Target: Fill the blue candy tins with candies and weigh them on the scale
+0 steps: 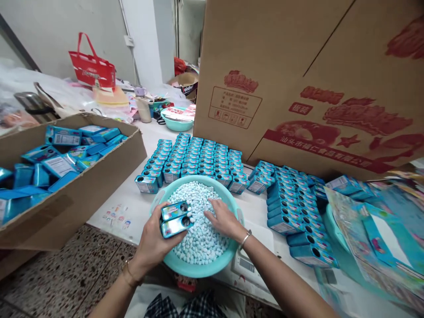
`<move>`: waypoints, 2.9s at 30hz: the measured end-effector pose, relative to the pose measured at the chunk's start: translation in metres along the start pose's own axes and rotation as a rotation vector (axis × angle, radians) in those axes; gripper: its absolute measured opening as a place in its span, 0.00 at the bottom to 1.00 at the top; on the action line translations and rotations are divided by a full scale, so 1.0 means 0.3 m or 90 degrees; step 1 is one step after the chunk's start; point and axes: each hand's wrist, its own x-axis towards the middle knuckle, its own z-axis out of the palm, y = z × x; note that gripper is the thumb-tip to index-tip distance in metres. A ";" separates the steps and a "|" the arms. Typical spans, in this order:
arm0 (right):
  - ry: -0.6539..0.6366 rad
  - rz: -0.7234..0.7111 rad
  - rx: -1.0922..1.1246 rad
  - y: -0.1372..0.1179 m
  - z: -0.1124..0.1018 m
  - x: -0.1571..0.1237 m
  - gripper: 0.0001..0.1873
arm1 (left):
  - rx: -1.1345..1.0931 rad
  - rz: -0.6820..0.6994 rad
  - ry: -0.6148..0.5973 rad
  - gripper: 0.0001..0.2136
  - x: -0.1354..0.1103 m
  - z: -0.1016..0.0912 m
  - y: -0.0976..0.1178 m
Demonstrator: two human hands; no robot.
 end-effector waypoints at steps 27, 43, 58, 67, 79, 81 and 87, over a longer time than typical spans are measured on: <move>0.162 0.277 1.015 -0.166 0.006 0.028 0.17 | 0.233 0.048 -0.132 0.25 0.085 0.101 0.063; 0.322 -0.065 0.800 -0.316 -0.037 0.002 0.08 | 0.103 0.058 -0.001 0.31 0.079 0.180 0.089; 0.303 0.023 0.837 -0.273 0.011 0.036 0.11 | 0.133 0.121 -0.077 0.31 0.086 0.162 0.051; 0.021 -0.029 0.217 -0.051 -0.002 -0.029 0.19 | -0.202 -0.060 -0.083 0.37 0.072 0.009 0.018; -0.162 -0.072 -0.146 -0.079 0.099 -0.041 0.11 | -0.295 -0.097 -0.140 0.37 0.067 -0.009 0.005; -0.095 -0.029 0.050 -0.062 0.066 -0.024 0.09 | -0.292 -0.099 -0.147 0.37 0.064 -0.025 0.008; 0.029 0.373 0.831 -0.077 0.040 -0.001 0.15 | -0.302 -0.119 -0.125 0.37 0.041 -0.007 -0.004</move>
